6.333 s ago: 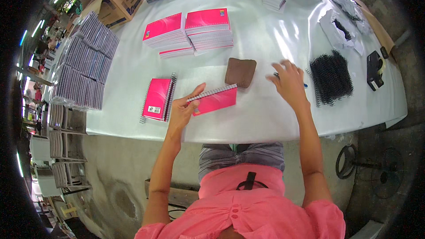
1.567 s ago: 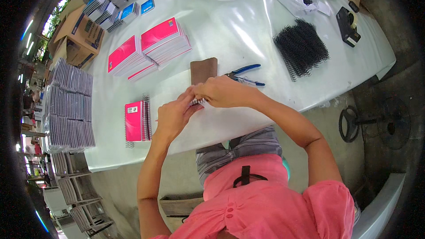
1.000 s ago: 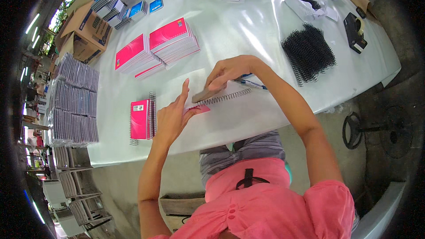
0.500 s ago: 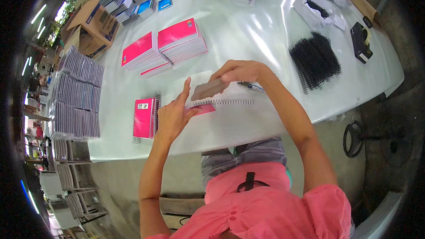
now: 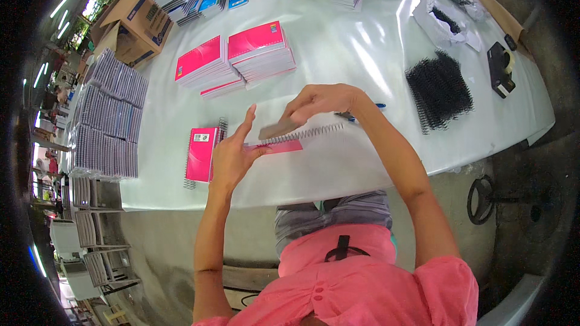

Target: The person assembles notebooks by threading a spiral wire through the pre-punched holes of notebook pages and covers by hand, then uses shears to cut the excess wire.

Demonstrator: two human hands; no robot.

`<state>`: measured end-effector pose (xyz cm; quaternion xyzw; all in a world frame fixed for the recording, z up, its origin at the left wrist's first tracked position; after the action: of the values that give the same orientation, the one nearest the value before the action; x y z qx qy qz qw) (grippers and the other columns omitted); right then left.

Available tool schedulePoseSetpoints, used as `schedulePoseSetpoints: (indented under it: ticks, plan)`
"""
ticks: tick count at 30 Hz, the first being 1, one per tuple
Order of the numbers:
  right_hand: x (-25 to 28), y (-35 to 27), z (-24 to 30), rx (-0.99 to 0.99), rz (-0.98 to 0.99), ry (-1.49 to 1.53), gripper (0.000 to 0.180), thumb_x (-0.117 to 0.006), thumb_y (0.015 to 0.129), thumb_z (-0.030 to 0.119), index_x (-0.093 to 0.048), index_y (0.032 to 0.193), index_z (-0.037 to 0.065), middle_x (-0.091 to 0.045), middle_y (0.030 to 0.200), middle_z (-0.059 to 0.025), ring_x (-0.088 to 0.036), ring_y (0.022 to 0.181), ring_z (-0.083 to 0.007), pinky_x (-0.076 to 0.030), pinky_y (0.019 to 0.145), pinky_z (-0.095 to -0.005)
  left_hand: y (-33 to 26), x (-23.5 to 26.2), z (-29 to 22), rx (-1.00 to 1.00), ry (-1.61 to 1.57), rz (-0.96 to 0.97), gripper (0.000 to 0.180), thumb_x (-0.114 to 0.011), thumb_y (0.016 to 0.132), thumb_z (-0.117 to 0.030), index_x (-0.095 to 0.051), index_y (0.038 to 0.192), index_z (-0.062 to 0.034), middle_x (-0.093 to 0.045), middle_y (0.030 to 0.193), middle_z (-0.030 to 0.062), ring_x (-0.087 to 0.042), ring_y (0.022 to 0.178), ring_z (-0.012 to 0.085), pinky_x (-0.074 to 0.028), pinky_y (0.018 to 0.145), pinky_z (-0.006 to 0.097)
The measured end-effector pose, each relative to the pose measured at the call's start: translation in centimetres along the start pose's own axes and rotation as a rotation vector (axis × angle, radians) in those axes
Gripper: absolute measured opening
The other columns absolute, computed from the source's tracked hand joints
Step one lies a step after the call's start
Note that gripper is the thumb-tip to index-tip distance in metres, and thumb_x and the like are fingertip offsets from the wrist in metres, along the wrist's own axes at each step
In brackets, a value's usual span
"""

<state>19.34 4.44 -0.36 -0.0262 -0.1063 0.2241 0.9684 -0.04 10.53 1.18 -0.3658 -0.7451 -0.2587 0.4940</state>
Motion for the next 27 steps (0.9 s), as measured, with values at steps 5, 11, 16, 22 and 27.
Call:
schedulePoseSetpoints:
  ticks: [5, 11, 16, 22, 27]
  plan:
    - [-0.1, 0.9, 0.0, -0.041, -0.054, -0.009, 0.059, -0.067, 0.082, 0.048, -0.067, 0.116, -0.001, -0.068, 0.109, -0.0084, -0.059, 0.101, -0.0192, -0.042, 0.092, -0.0328, -0.5, -0.7, 2.5, -0.052, -0.541, -0.195, 0.106, -0.085, 0.067, -0.02, -0.025, 0.153, -0.0251, -0.055, 0.137, 0.0164, -0.063, 0.113, 0.032, -0.054, 0.084, 0.037]
    - [-0.5, 1.6, -0.6, -0.077, -0.04, 0.008, 0.063, -0.07, 0.079, 0.052, -0.068, 0.115, 0.001, -0.068, 0.112, -0.0083, -0.06, 0.103, -0.0195, -0.043, 0.094, -0.0337, -0.8, -2.5, 3.8, -0.021, -0.827, -0.191, 0.107, -0.085, 0.067, -0.016, -0.022, 0.154, -0.0163, -0.056, 0.136, 0.0166, -0.057, 0.123, 0.0279, -0.052, 0.091, 0.034]
    - [-0.7, 2.1, -0.1, -0.129, -0.039, -0.173, 0.064, -0.071, 0.079, 0.052, -0.068, 0.116, -0.001, -0.067, 0.113, -0.0084, -0.059, 0.102, -0.0183, -0.044, 0.092, -0.0336, -0.7, -3.1, 4.1, 0.006, -0.887, -0.203, 0.108, -0.085, 0.066, -0.015, -0.021, 0.154, -0.0173, -0.055, 0.137, 0.0157, -0.057, 0.123, 0.0248, -0.052, 0.093, 0.033]
    - [-1.1, 2.6, 0.4, -0.087, -0.028, -0.149, 0.058, -0.07, 0.083, 0.047, -0.067, 0.118, 0.0, -0.067, 0.113, -0.0113, -0.059, 0.104, -0.0211, -0.045, 0.092, -0.0347, -0.7, -3.7, 4.2, -0.015, -0.918, -0.205, 0.111, -0.084, 0.066, -0.008, -0.019, 0.154, -0.0175, -0.049, 0.143, 0.0164, -0.052, 0.128, 0.0265, -0.052, 0.094, 0.032]
    - [-1.8, 3.3, 0.8, -0.101, -0.001, -0.124, 0.049, -0.069, 0.086, 0.036, -0.066, 0.121, 0.003, -0.066, 0.117, -0.0102, -0.059, 0.108, -0.0218, -0.045, 0.093, -0.0358, -0.8, -3.9, 4.5, -0.04, -0.967, -0.206, 0.113, -0.084, 0.065, -0.004, -0.018, 0.155, -0.0178, -0.049, 0.143, 0.016, -0.05, 0.129, 0.0264, -0.051, 0.095, 0.031]
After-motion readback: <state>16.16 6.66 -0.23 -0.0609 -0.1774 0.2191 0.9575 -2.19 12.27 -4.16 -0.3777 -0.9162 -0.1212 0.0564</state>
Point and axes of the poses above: each hand's wrist, its own y-axis towards the middle knuckle, its own x-axis out of the back of the hand, z = x × y, the point moved 6 cm from there along y, towards the middle knuckle
